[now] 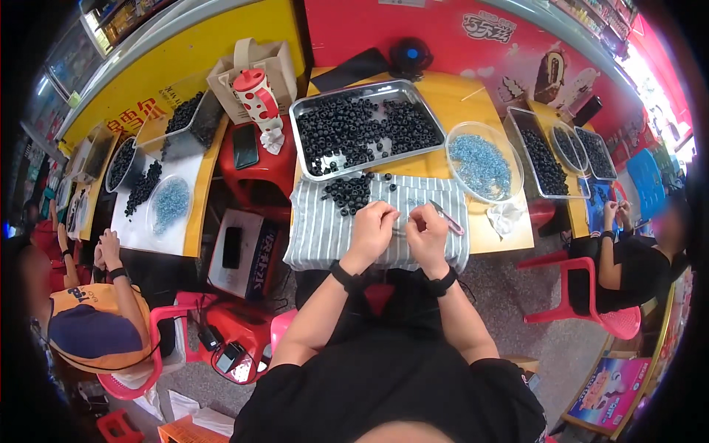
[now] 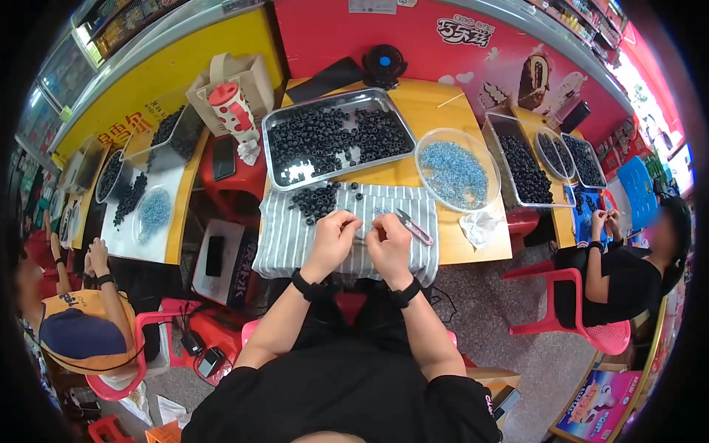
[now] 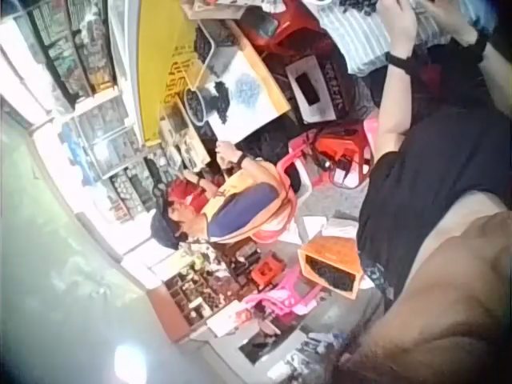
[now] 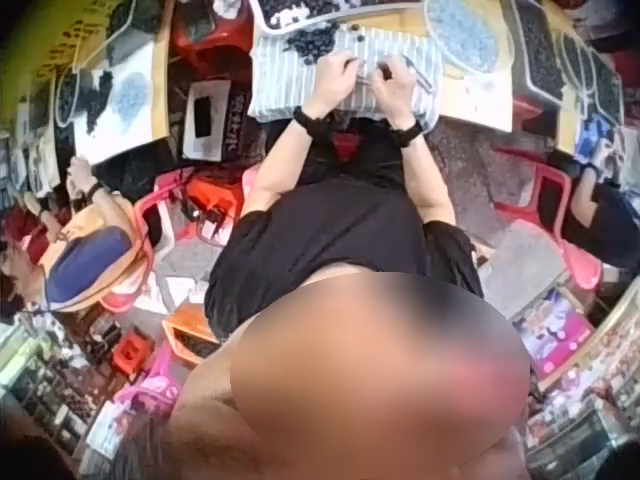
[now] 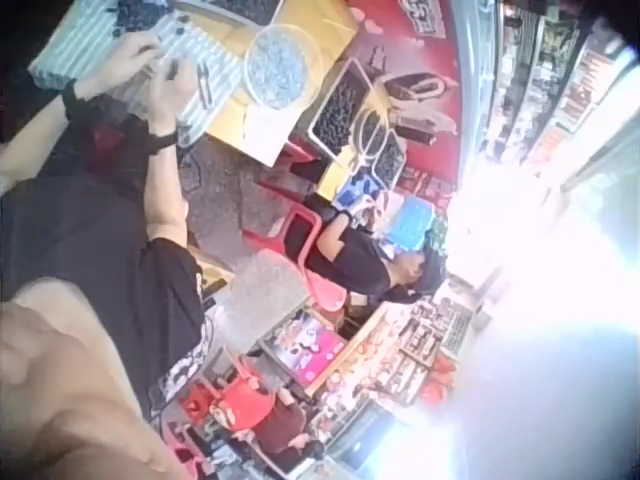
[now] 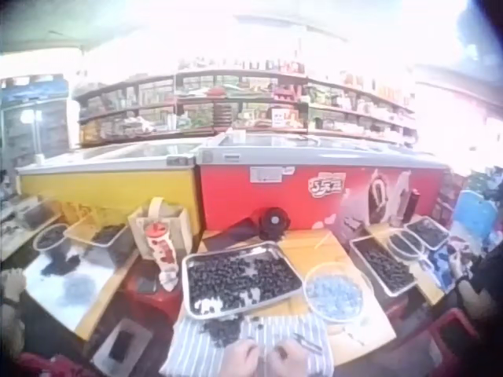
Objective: Assembling small black plastic components by hand.
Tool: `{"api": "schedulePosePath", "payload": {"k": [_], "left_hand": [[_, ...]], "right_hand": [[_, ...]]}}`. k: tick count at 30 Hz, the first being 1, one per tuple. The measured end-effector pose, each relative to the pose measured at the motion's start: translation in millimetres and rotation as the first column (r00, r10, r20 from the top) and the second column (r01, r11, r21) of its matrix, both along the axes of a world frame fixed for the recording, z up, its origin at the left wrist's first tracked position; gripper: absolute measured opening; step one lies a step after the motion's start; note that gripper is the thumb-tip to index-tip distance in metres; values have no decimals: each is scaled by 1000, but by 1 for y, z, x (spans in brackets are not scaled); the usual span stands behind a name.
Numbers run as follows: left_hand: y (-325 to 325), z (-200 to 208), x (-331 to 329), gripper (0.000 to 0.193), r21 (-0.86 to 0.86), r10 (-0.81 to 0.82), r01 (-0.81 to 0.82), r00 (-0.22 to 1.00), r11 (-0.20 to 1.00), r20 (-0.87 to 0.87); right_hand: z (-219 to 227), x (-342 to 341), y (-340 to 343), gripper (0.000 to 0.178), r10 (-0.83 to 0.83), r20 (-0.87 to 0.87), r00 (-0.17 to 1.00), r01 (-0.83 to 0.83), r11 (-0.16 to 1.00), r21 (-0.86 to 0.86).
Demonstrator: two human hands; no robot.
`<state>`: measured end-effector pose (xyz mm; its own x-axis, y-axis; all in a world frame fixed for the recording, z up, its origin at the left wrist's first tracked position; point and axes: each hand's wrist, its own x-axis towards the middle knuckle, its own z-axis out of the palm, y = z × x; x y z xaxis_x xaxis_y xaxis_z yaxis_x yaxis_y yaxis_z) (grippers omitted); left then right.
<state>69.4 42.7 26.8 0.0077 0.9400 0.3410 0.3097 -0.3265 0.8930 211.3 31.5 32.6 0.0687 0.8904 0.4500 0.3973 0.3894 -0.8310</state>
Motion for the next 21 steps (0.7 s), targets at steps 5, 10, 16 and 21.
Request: {"api": "schedulePosePath", "payload": {"k": [5,10,16,21], "left_hand": [[-7,10,1,18,3,-77,77,996,997,52],[-10,15,-1,18,169,-166,163,986,972,7],[-12,17,-22,14,89,-4,-3,997,996,73],[-26,11,-54,12,-83,130,-127,991,988,34]], "right_hand": [[1,3,-2,10,23,-96,995,-30,997,-72],[3,-2,-5,9,55,-249,967,-91,987,-134],[8,6,-7,9,53,27,998,-52,998,-37],[4,13,-13,6,-34,621,783,-40,994,104]]}}
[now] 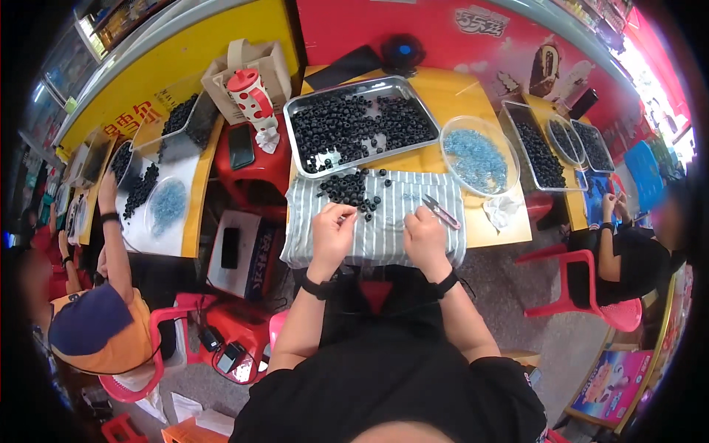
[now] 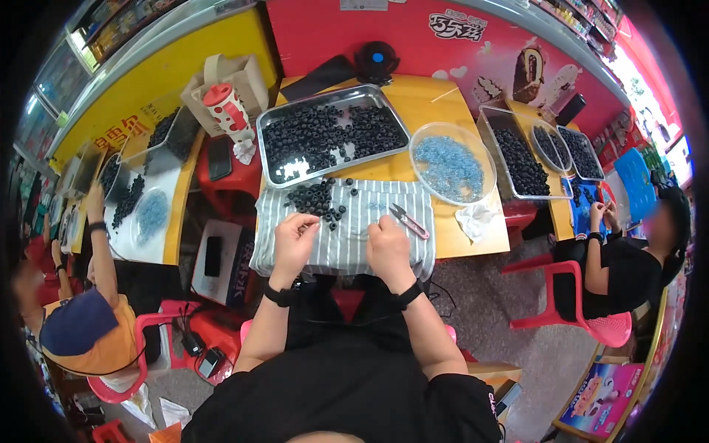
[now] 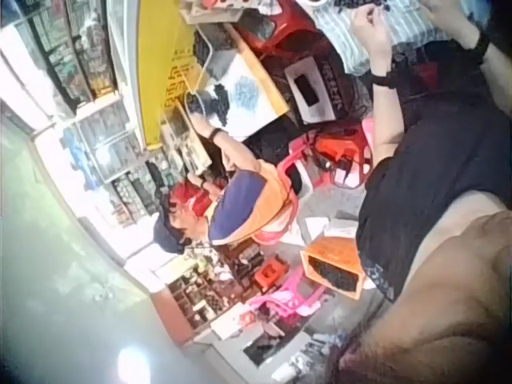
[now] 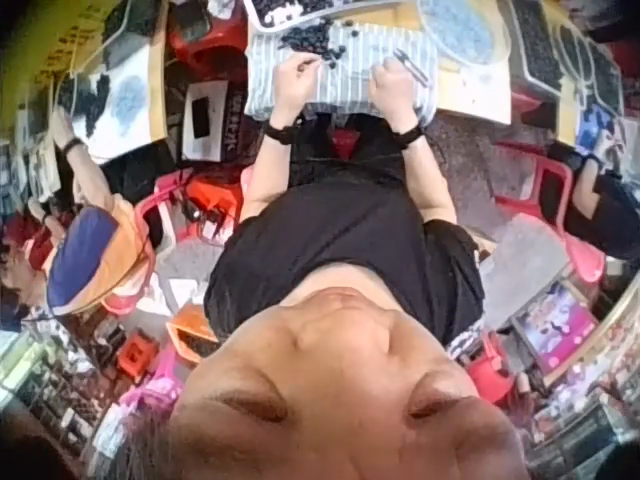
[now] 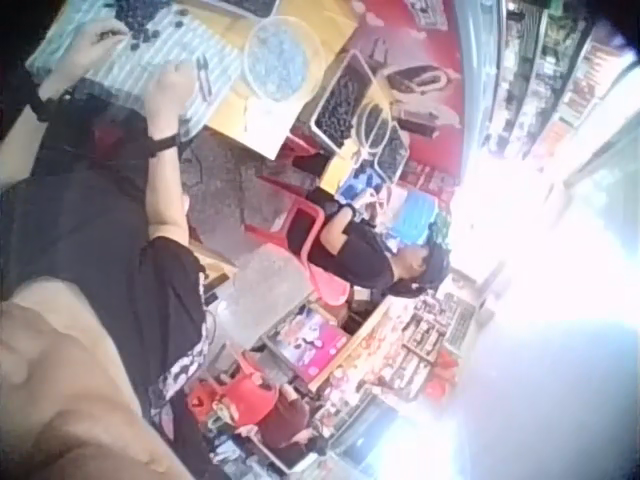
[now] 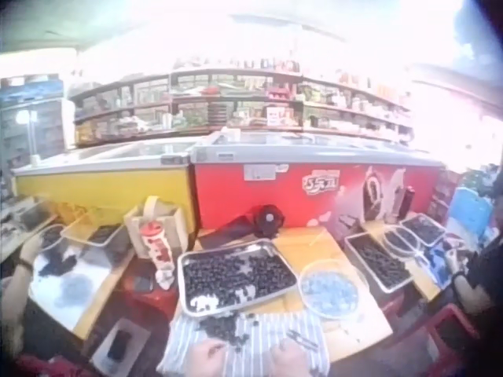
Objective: Assembling small black plastic components by hand.
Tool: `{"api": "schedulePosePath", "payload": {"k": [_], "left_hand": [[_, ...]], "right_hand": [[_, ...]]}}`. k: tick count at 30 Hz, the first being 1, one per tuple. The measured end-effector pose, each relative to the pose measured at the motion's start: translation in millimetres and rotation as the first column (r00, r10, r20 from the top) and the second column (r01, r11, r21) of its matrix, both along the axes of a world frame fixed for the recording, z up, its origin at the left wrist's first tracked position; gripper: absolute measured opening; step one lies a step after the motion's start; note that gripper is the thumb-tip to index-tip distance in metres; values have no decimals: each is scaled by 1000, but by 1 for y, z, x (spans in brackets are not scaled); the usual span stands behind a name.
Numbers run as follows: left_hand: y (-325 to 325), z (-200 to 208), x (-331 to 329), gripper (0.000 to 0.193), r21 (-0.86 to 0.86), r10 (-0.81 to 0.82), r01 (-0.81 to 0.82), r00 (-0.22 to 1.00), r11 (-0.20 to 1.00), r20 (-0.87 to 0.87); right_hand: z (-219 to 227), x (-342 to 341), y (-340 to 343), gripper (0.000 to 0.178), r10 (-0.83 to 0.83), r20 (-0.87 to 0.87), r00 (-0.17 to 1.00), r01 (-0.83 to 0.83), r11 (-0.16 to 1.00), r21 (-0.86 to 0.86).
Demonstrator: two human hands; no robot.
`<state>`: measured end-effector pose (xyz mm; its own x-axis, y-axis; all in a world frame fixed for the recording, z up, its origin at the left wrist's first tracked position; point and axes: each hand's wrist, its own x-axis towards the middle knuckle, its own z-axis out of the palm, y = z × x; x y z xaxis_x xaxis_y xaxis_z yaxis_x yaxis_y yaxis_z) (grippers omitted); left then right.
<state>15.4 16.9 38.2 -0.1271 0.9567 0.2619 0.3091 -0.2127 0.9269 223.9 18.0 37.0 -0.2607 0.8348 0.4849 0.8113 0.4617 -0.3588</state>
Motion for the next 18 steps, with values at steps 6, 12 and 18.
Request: {"api": "schedulePosePath", "payload": {"k": [6,12,18], "left_hand": [[-6,-13,15,21,34,15,-7,973,999,-229],[-1,-9,30,14,155,75,-10,907,988,-414],[-4,-16,17,14,137,0,35,968,990,-249]], "right_hand": [[12,-4,-11,7,61,136,989,-58,998,-30],[5,2,-9,9,63,123,990,-61,998,-23],[0,-1,-8,7,44,-75,996,-49,997,-60]]}}
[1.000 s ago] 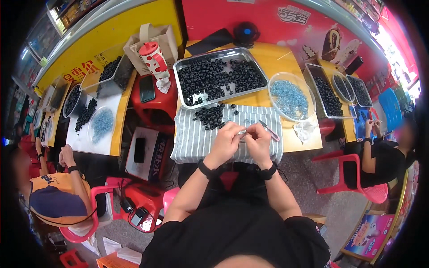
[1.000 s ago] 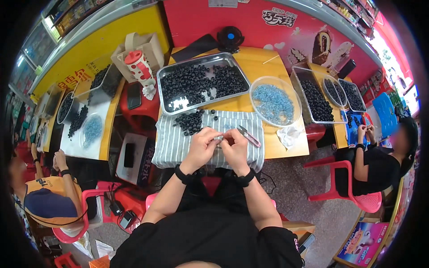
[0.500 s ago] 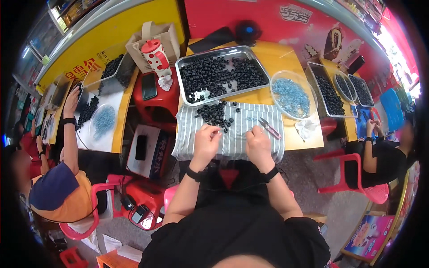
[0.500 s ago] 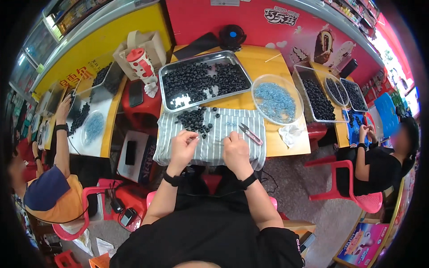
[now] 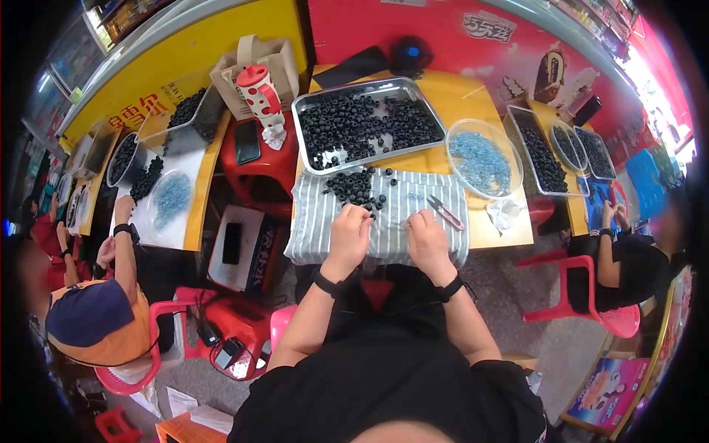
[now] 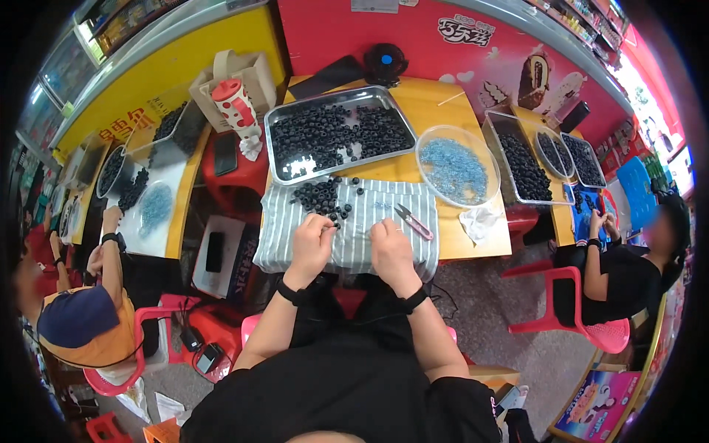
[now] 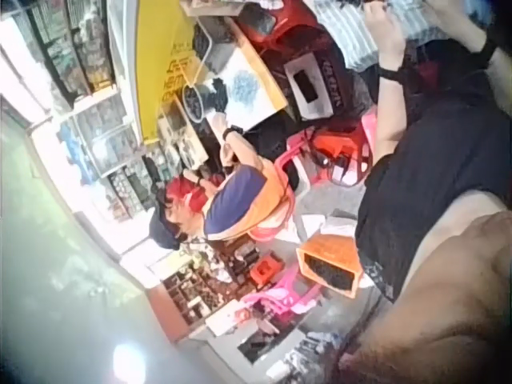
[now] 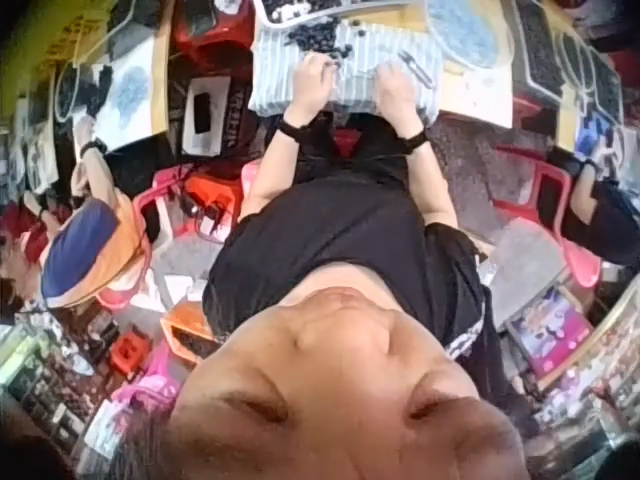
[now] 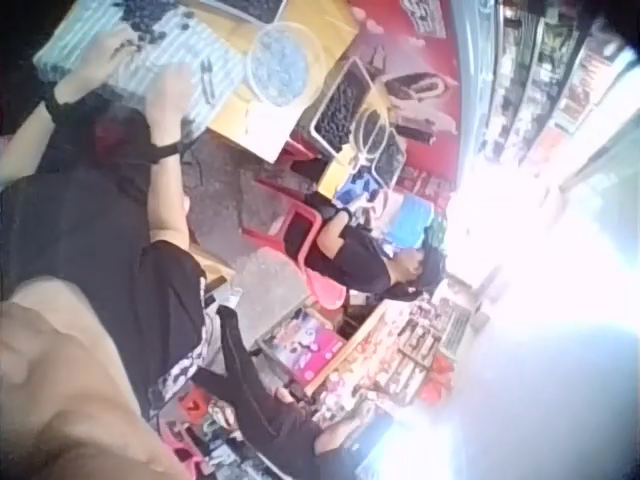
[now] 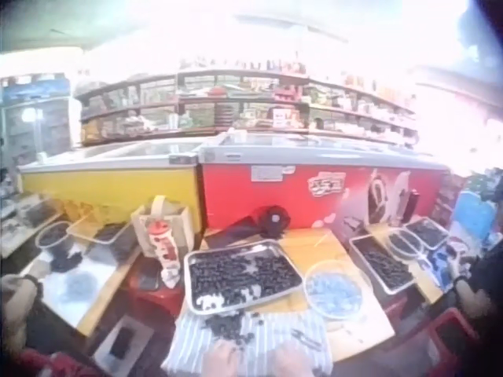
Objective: Assembling small black plastic components by hand.
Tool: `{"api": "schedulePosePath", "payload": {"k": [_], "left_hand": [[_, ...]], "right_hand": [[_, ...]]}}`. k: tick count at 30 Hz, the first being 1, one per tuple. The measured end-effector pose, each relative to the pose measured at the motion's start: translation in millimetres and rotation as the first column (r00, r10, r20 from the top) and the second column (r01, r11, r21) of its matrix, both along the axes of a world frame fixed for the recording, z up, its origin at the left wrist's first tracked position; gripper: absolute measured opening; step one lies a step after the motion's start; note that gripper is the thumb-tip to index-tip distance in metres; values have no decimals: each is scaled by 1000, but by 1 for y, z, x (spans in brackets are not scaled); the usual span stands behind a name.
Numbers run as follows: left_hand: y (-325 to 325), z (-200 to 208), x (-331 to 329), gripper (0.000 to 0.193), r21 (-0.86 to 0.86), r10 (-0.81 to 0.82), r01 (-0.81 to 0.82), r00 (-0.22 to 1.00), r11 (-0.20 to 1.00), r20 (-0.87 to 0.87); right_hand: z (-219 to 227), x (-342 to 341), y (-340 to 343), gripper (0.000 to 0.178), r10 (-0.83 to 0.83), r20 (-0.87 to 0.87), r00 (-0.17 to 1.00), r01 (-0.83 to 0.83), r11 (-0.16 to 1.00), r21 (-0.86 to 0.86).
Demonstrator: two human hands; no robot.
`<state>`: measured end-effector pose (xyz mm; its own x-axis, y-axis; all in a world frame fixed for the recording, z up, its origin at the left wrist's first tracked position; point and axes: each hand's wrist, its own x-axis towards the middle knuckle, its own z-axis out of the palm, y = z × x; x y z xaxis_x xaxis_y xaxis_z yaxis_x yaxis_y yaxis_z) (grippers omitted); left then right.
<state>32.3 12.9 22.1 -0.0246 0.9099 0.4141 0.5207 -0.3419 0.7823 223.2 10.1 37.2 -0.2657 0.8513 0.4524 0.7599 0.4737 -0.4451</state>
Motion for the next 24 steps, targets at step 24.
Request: {"api": "schedulePosePath", "payload": {"k": [24], "left_hand": [[-27,4,2,15,-6,-139,659,168,752,976]], "right_hand": [[35,-16,-21,8,146,-823,549,-520,830,-200]]}}
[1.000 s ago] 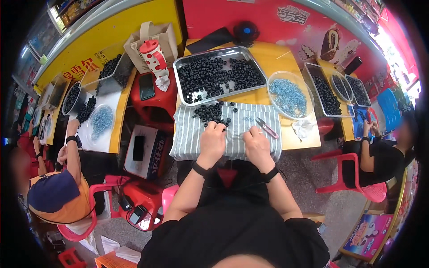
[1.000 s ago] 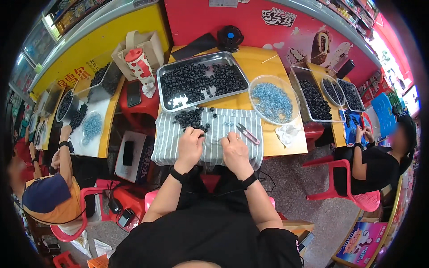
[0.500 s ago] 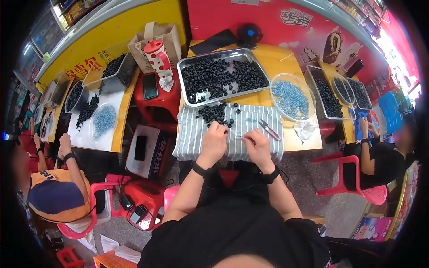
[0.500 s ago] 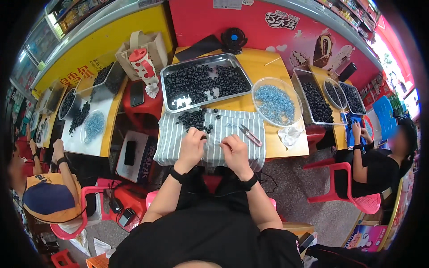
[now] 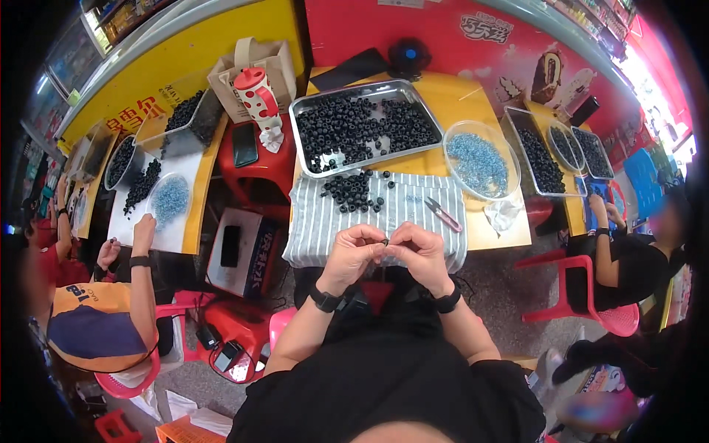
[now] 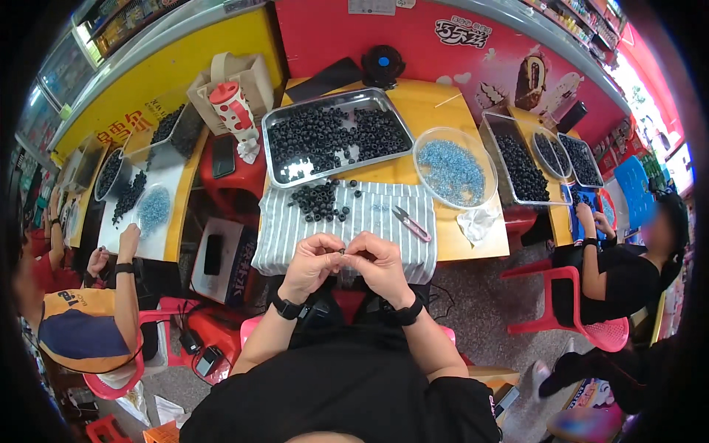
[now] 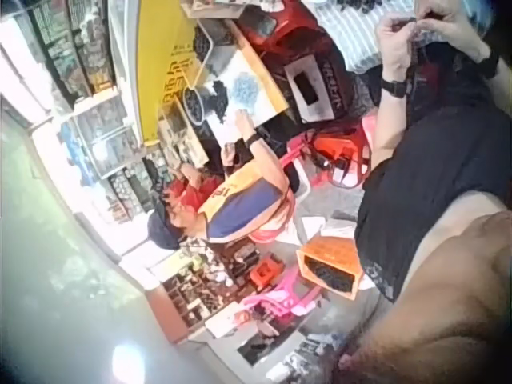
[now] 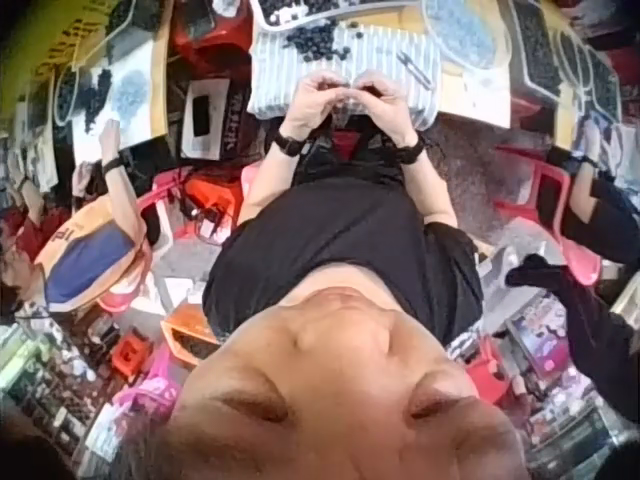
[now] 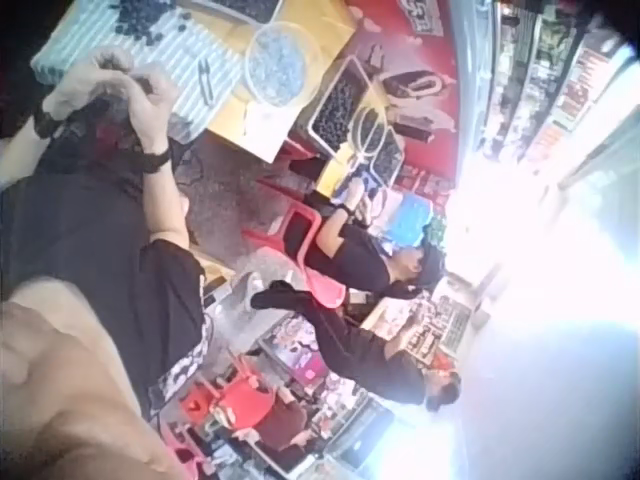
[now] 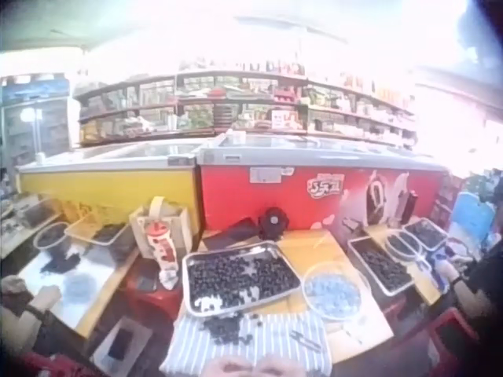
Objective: Assembling small black plastic components by hand.
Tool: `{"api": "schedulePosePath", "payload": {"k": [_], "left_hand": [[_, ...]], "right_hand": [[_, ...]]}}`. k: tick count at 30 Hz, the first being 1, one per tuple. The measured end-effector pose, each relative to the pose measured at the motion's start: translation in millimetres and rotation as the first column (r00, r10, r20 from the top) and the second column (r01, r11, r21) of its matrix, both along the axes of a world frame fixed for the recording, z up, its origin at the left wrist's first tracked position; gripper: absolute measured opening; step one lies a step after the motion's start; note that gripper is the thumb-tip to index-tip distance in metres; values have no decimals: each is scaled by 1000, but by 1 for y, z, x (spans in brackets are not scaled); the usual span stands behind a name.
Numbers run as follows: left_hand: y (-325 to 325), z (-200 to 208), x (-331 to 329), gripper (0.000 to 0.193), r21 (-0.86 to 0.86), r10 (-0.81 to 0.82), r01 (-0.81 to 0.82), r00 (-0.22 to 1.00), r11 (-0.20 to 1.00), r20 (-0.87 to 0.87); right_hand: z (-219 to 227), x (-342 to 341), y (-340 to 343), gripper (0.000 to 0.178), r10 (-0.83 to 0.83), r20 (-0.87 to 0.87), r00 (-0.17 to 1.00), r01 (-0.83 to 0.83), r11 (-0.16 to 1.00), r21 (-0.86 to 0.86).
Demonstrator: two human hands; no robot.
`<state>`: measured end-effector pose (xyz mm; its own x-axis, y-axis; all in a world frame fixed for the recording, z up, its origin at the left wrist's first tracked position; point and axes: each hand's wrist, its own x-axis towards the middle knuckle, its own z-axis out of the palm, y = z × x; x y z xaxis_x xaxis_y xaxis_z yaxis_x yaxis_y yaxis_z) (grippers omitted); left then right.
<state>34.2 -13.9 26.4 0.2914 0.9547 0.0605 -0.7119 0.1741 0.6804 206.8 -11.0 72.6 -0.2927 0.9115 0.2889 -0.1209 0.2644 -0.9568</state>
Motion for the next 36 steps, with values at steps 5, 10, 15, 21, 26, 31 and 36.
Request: {"api": "schedulePosePath", "payload": {"k": [5,10,15,21,26,31,36], "left_hand": [[-3,-3,1,14,-13,-63,65,992,998,105],[-7,-2,2,14,-105,-80,99,982,989,171],[-8,-6,0,16,-85,-81,98,979,991,188],[-6,-3,-2,15,-36,-97,99,993,994,69],[-7,-8,0,14,-89,-121,137,979,987,167],[-6,-8,-1,14,-87,-165,182,971,979,175],[-2,-6,-9,17,-53,-253,265,953,963,167]], "right_hand": [[0,2,-3,9,28,-5,1000,-28,998,-51],[-2,3,-3,9,12,-21,1000,-14,999,-52],[2,3,-3,10,1,93,996,-1,1000,-4],[15,4,-3,10,1,171,985,-11,998,60],[18,4,-2,11,14,229,973,-32,997,76],[20,6,0,12,44,285,958,-40,999,-20],[12,11,11,12,156,290,944,-111,980,-167]]}}
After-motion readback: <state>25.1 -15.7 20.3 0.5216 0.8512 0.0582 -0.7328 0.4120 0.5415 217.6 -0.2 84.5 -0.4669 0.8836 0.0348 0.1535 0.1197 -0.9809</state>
